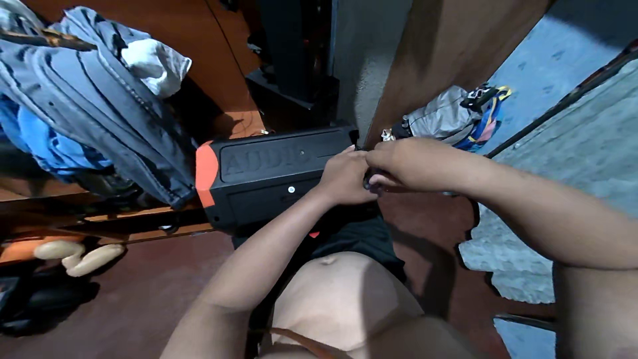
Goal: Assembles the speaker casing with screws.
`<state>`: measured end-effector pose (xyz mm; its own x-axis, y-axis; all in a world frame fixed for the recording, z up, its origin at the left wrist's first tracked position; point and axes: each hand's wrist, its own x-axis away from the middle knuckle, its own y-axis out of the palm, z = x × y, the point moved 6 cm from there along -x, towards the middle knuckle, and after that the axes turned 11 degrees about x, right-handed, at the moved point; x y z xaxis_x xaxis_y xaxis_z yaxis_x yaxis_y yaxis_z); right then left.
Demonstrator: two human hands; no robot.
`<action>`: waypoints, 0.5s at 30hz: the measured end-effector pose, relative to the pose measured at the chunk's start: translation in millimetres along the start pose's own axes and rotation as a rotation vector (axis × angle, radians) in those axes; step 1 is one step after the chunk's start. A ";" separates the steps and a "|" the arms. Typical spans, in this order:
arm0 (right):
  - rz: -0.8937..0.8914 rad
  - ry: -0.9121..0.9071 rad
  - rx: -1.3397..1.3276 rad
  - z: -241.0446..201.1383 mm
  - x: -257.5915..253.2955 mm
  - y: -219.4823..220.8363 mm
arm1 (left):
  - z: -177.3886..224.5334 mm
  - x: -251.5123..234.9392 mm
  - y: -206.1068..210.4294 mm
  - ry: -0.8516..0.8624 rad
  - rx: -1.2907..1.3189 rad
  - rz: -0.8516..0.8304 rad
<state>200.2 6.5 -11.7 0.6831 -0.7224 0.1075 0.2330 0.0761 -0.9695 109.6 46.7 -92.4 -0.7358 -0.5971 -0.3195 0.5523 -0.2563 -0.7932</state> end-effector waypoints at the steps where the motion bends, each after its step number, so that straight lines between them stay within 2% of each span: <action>1: 0.023 -0.058 -0.003 -1.8 1.0 0.9 | -1.2 0.5 -0.1 0.014 0.032 -0.067; 5: 0.093 -0.217 -0.065 -8.7 2.5 -0.4 | -5.7 3.5 -5.6 0.082 0.144 -0.099; 7: 0.110 -0.146 -0.124 -4.4 0.8 -0.3 | -5.2 2.5 -5.9 0.030 0.089 -0.027; 9: 0.100 0.046 -0.204 5.7 0.3 0.3 | -3.3 1.2 -3.8 0.037 0.026 0.107; 11: 0.087 0.192 -0.236 12.8 0.8 6.3 | -4.7 -1.3 1.4 0.015 -0.006 0.133; 13: 0.075 0.214 -0.260 10.9 1.5 12.5 | -4.9 -2.7 3.6 0.000 -0.010 0.078; 15: 0.092 0.101 -0.263 5.9 2.3 14.9 | -2.2 -0.8 0.2 0.045 0.056 -0.029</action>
<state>209.3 10.0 -24.6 0.6176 -0.7865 0.0067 -0.0235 -0.0269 -0.9994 109.5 48.8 -93.5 -0.7679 -0.5542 -0.3212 0.5509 -0.3155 -0.7726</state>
